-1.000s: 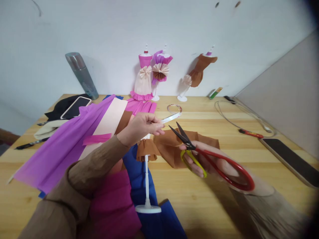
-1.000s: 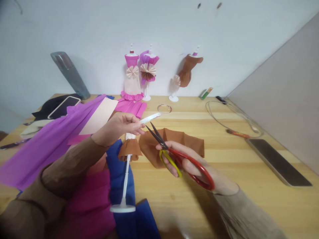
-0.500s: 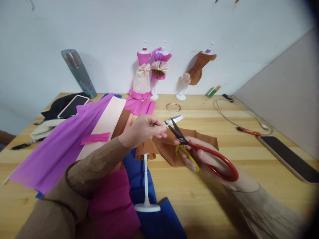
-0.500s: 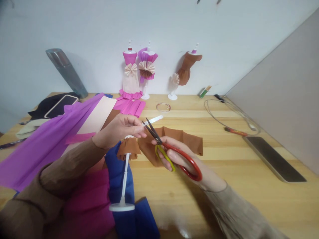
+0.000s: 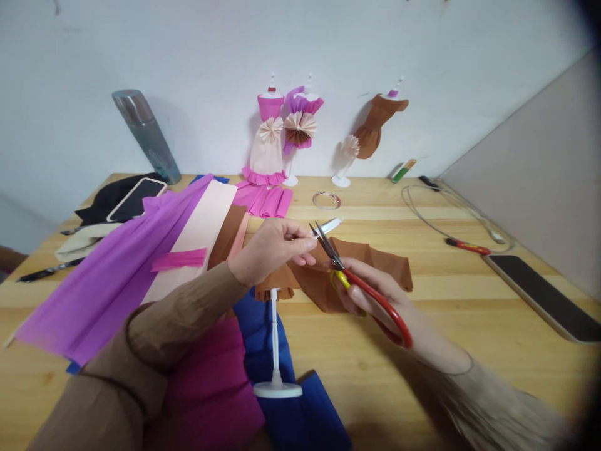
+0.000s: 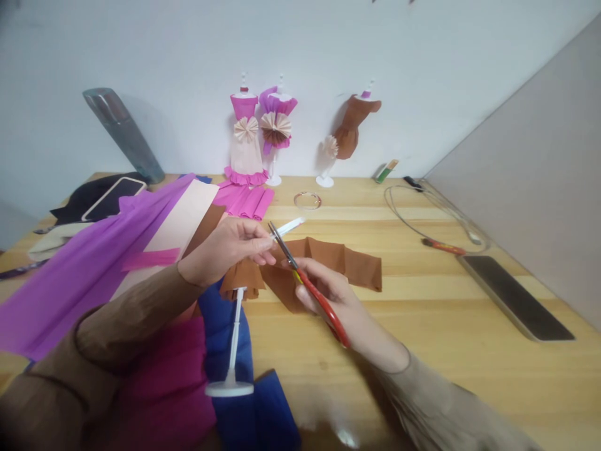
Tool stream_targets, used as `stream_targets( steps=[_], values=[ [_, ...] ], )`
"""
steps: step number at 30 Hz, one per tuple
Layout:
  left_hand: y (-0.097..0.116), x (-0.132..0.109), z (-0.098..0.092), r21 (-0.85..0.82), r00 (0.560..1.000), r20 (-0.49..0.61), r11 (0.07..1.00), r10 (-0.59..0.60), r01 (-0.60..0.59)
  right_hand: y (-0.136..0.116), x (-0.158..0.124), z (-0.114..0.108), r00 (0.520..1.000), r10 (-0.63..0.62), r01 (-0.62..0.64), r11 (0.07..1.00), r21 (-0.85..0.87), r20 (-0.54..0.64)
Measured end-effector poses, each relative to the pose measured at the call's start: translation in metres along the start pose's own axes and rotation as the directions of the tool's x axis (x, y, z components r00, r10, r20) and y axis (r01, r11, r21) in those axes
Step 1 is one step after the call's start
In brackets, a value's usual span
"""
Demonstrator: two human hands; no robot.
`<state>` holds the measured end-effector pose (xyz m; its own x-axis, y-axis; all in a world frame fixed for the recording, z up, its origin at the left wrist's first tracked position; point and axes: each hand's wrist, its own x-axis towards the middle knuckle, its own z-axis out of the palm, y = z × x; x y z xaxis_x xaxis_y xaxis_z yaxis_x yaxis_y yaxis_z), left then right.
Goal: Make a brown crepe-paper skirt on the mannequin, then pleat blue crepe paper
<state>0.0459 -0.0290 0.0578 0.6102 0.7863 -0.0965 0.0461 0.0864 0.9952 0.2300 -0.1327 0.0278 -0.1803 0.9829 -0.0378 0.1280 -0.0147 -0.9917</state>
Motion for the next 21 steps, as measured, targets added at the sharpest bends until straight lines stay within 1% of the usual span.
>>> stream_targets(
  steps=[3, 6, 11, 14, 18, 21],
  values=[
    [0.001, -0.001, 0.001, 0.004, 1.0, -0.011, 1.0, -0.011, 0.011, 0.003, 0.002, 0.002, 0.999, -0.028, 0.026, 0.998, -0.049, -0.041],
    [0.001, -0.001, 0.001, 0.011, 1.0, -0.016, 1.0, -0.01, 0.01, 0.005, 0.001, 0.003, 0.998, -0.039, 0.036, 0.998, -0.05, -0.059],
    [0.001, -0.001, 0.001, -0.007, 1.0, 0.005, 1.0, -0.009, 0.01, 0.006, -0.002, 0.001, 1.0, 0.023, -0.024, 0.999, 0.046, 0.02],
    [0.001, 0.0, 0.0, -0.022, 1.0, 0.014, 1.0, -0.005, 0.006, 0.011, -0.003, 0.0, 0.998, -0.005, -0.002, 0.994, 0.109, 0.066],
    [0.001, 0.001, 0.0, -0.02, 1.0, 0.019, 1.0, 0.004, -0.004, 0.019, -0.003, -0.001, 0.992, -0.057, 0.027, 0.968, 0.248, 0.112],
    [0.001, 0.001, 0.0, -0.013, 1.0, 0.012, 1.0, 0.001, -0.001, 0.024, -0.002, -0.001, 0.99, -0.071, 0.034, 0.959, 0.28, 0.121]
  ],
)
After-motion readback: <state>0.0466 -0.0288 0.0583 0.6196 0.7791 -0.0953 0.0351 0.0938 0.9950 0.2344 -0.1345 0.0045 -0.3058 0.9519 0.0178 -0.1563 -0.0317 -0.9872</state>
